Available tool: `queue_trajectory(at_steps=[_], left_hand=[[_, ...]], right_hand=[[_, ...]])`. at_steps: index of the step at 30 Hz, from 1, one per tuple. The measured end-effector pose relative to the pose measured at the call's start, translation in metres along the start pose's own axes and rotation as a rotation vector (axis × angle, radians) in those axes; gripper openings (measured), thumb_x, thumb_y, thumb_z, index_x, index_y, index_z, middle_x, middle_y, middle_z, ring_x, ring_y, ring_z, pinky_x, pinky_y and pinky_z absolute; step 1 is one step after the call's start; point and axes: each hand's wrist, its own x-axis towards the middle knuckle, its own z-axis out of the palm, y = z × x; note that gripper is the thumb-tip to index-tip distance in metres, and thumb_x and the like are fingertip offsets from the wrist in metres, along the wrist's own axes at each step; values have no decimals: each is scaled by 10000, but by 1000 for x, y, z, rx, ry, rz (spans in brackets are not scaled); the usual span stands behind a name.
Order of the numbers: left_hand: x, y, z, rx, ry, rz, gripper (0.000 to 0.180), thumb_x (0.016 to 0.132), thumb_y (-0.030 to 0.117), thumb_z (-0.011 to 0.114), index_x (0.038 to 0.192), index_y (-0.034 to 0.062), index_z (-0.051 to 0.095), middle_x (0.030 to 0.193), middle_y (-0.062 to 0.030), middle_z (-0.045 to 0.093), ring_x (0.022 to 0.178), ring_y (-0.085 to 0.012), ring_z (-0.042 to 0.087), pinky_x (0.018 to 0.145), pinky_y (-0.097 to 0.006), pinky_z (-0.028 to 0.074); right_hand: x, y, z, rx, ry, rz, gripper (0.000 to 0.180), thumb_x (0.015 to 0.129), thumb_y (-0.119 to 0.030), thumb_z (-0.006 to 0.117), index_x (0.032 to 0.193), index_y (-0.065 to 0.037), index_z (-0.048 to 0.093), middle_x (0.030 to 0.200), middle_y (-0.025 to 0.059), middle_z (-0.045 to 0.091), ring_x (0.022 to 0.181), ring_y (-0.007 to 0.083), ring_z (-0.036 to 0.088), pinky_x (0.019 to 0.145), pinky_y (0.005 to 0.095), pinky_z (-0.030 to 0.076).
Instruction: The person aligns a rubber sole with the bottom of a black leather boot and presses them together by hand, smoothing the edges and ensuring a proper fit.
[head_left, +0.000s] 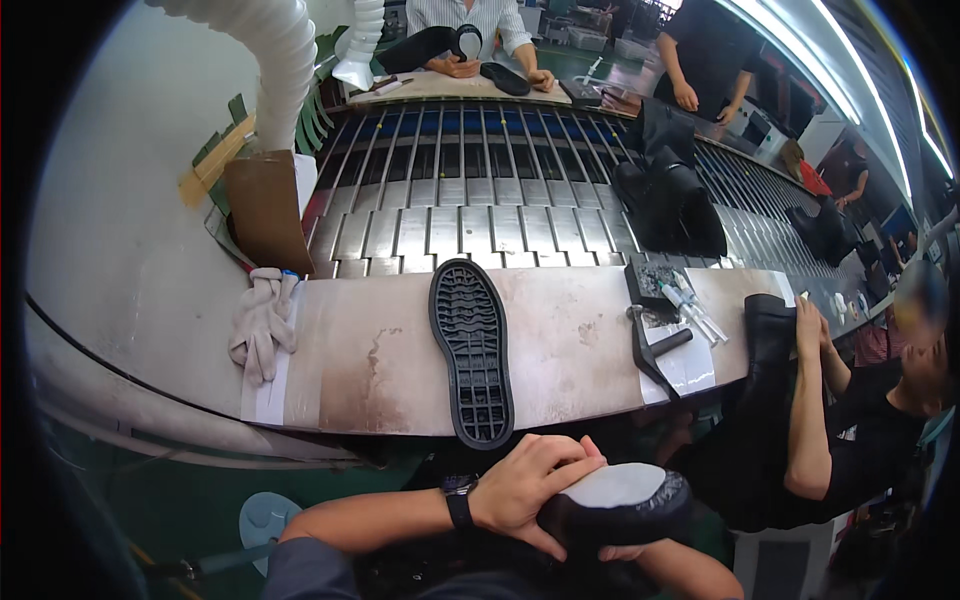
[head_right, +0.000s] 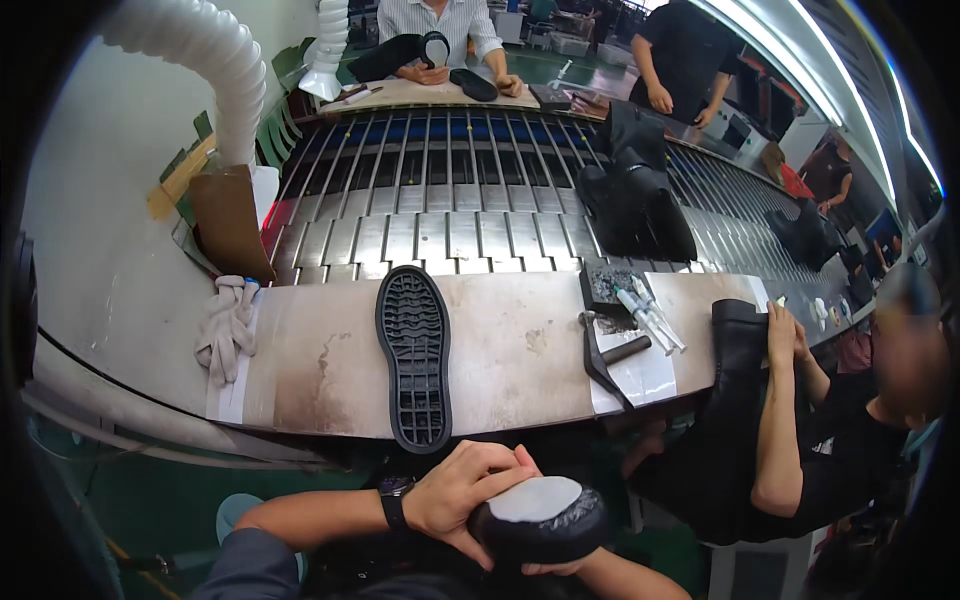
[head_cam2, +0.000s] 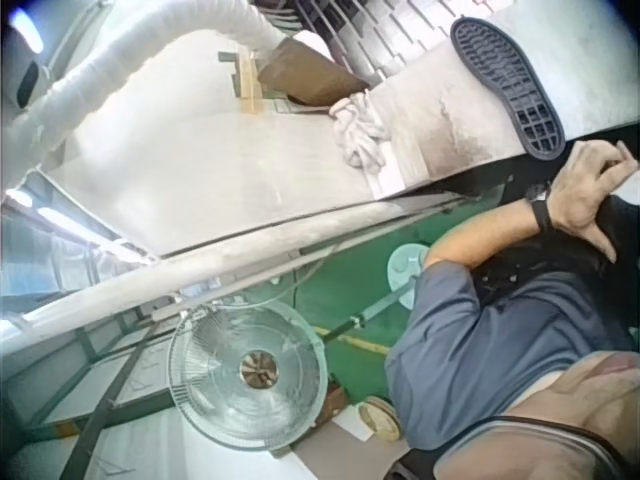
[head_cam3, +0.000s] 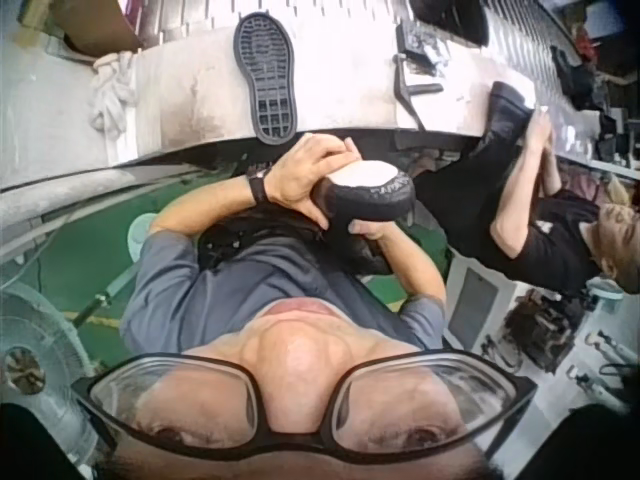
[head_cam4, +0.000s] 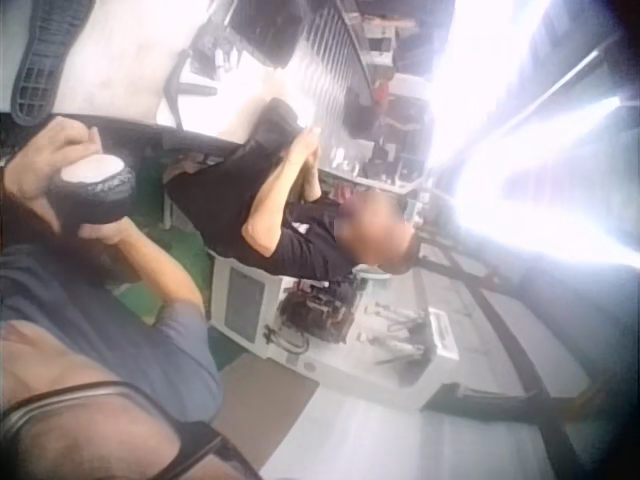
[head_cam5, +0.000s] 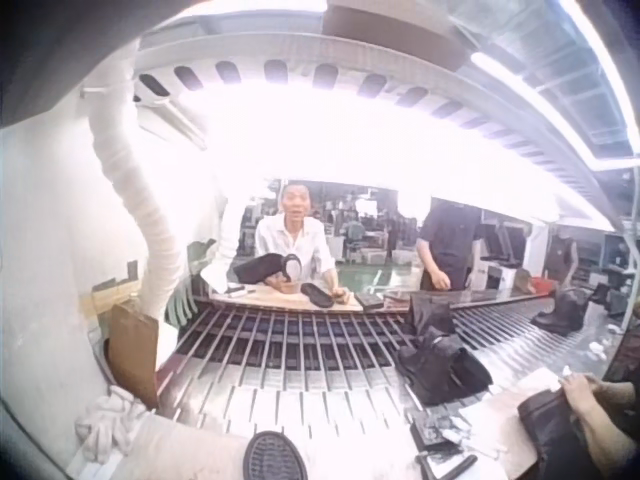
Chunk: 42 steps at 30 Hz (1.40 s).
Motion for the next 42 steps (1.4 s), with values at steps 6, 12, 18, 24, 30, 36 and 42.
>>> queue_trajectory(at_steps=[6,12,18,24,30,36,42], left_hand=[[21,2,-10,-173,72,-84,1428,642,669,960,1684,-22,269,1700,-252,397,1539,-409,451,1251,-491,384],[40,27,-2,-269,161,-110,1028,823,167,970,1635,-46,376,1425,-269,692,1268,-355,732,1081,-395,575],[31,14,7,-249,202,-55,1087,824,108,957,1665,-64,289,1371,-250,731,1252,-360,744,1083,-420,576],[21,15,21,-316,194,-13,1136,802,81,945,1690,-26,245,1399,-252,712,1256,-392,733,1087,-448,579],[21,18,16,-421,260,-54,1028,788,79,938,1648,-17,383,1396,-237,713,1240,-402,733,1066,-447,592],[60,-12,-87,195,250,-247,634,1020,348,753,1486,-49,586,1434,-252,675,1294,-410,677,1114,-461,521],[36,-175,-192,695,302,-658,479,1054,314,678,1369,-46,685,1279,-256,752,1167,-403,728,1050,-451,553]], right_hand=[[-12,25,-9,44,196,-19,1209,802,-389,952,1699,-18,232,1565,171,554,1443,273,554,1229,463,422],[-9,27,6,-107,279,209,843,761,-217,962,1477,-48,551,1414,78,648,1339,215,608,1149,412,485],[-17,41,7,-107,278,138,1445,706,-313,1043,1742,-12,82,1670,159,413,1539,262,432,1299,442,300],[-21,60,-3,-394,183,23,1437,669,-381,1057,1722,4,158,1688,222,387,1565,368,413,1309,491,293],[-25,57,2,-352,221,65,1116,698,-323,989,1596,-9,405,1522,178,556,1424,285,547,1224,451,403],[-14,33,0,-175,387,179,921,769,-263,925,1541,-19,487,1416,124,630,1311,249,605,1163,407,453],[5,53,-6,70,461,316,810,852,-337,797,1519,-5,480,1340,116,624,1246,225,597,1110,386,471]])
